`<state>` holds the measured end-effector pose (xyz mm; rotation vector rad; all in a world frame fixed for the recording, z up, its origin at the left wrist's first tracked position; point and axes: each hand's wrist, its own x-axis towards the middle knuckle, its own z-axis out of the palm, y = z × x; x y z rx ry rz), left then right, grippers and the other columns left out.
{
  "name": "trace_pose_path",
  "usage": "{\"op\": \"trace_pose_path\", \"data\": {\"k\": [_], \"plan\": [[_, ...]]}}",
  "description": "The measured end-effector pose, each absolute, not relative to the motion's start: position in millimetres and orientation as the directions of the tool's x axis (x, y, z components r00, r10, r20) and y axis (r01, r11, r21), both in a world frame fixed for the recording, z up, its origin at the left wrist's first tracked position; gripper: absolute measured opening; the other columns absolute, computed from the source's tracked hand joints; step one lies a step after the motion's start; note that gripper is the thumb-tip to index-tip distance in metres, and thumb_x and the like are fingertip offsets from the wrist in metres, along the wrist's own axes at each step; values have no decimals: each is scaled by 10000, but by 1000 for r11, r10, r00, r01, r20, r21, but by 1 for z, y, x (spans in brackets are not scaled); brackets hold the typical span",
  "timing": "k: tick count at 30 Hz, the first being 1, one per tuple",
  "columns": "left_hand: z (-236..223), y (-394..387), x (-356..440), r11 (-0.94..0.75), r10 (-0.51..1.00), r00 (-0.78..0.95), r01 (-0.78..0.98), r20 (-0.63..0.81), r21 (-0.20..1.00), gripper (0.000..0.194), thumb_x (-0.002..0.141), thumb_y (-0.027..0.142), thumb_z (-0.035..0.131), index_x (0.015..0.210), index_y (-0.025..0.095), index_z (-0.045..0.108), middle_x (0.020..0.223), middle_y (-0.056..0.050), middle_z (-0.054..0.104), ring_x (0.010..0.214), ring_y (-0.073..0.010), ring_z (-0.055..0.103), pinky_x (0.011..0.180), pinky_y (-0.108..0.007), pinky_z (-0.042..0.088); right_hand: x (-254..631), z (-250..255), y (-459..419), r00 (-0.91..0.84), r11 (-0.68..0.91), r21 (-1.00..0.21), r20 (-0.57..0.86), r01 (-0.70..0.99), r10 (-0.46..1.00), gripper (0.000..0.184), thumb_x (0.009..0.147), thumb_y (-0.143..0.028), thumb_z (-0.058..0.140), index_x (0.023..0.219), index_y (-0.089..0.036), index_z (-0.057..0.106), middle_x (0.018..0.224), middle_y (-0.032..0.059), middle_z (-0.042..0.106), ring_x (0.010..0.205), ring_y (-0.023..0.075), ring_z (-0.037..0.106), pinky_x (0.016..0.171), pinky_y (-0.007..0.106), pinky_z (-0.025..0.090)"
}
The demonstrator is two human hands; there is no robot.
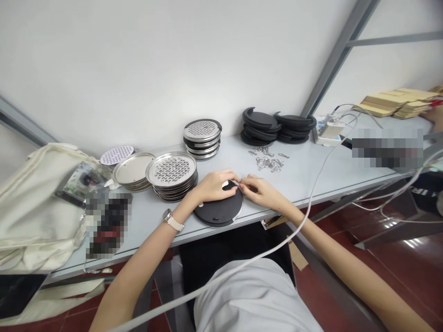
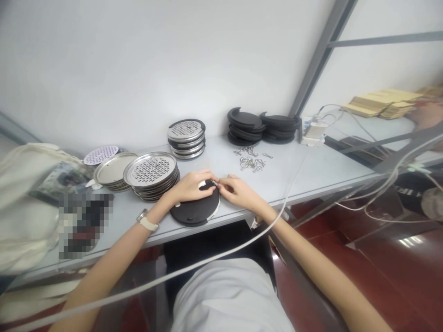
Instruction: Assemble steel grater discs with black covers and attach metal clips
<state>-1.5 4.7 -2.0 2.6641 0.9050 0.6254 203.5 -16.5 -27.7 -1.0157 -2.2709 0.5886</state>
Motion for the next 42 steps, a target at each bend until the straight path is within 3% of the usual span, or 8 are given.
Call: {"op": "trace_pose_path", "data": {"k": [10,22,42], "plan": [[-3,4,-2,-760,641,703,524,307,385,245,851,283,536,1065,217,635,1021,-26,642,869,-149,626,772,-245,469,203,-27,-17,-557,627,-598,334,499,761,283,932,-274,402,670,-199,478,611,2,471,659,165,456,654,288,355],[-4,4,-1,-769,632,705,522,322,369,190,848,267,540,1007,219,632,998,-9,647,864,-146,626,756,-240,463,203,-30,-16,-548,624,-598,338,503,766,307,935,-288,395,645,-199,439,602,-5,449,644,158,450,659,286,355],[-4,4,-2,-765,637,701,524,320,375,174,845,254,549,993,216,632,966,-11,640,844,-145,618,754,-234,461,205,-39,-7,-524,522,-745,273,416,807,397,954,-437,362,645,-189,386,625,-30,384,592,114,372,577,249,312]]}}
